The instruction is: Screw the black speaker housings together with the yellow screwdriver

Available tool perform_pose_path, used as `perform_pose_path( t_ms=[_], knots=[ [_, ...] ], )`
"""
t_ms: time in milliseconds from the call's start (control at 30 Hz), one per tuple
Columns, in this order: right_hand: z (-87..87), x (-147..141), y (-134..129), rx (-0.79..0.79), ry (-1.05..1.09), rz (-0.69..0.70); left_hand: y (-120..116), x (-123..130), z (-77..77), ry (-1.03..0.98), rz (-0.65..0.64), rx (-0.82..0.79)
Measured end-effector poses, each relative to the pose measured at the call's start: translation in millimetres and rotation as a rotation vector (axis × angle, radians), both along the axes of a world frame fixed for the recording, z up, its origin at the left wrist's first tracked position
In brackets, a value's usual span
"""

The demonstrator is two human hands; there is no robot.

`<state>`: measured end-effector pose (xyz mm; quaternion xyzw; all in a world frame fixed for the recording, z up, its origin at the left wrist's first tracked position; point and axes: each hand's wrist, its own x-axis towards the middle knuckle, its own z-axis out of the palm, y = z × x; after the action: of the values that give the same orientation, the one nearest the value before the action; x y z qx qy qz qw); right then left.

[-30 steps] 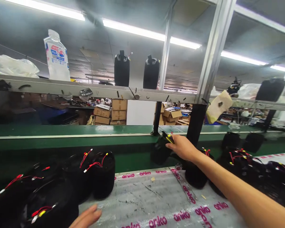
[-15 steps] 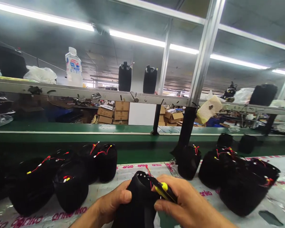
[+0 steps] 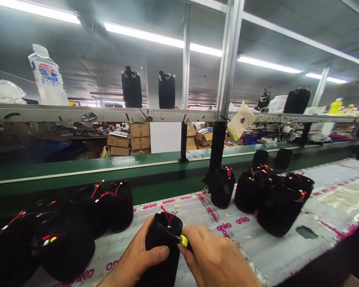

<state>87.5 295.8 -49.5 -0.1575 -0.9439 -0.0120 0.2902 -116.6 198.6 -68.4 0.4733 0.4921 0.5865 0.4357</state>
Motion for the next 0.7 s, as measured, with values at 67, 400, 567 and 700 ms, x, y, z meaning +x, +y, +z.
perform_pose_path(
  t_ms=[67, 400, 567, 700],
  knots=[
    [-3.6, -3, 3, 0.094, 0.016, 0.011, 1, 0, -0.8, 0.015, 0.024, -0.017],
    [-2.1, -5, 6, 0.229, 0.045, 0.024, 3, 2, -0.5, 0.054, 0.043, 0.0],
    [-6.5, -2, 11, 0.294, 0.008, 0.02, 1, 2, 2.6, 0.087, 0.042, -0.015],
    [-6.9, 1, 13, 0.307, -0.034, 0.043, 0, 3, 7.4, 0.17, 0.073, -0.056]
  ],
)
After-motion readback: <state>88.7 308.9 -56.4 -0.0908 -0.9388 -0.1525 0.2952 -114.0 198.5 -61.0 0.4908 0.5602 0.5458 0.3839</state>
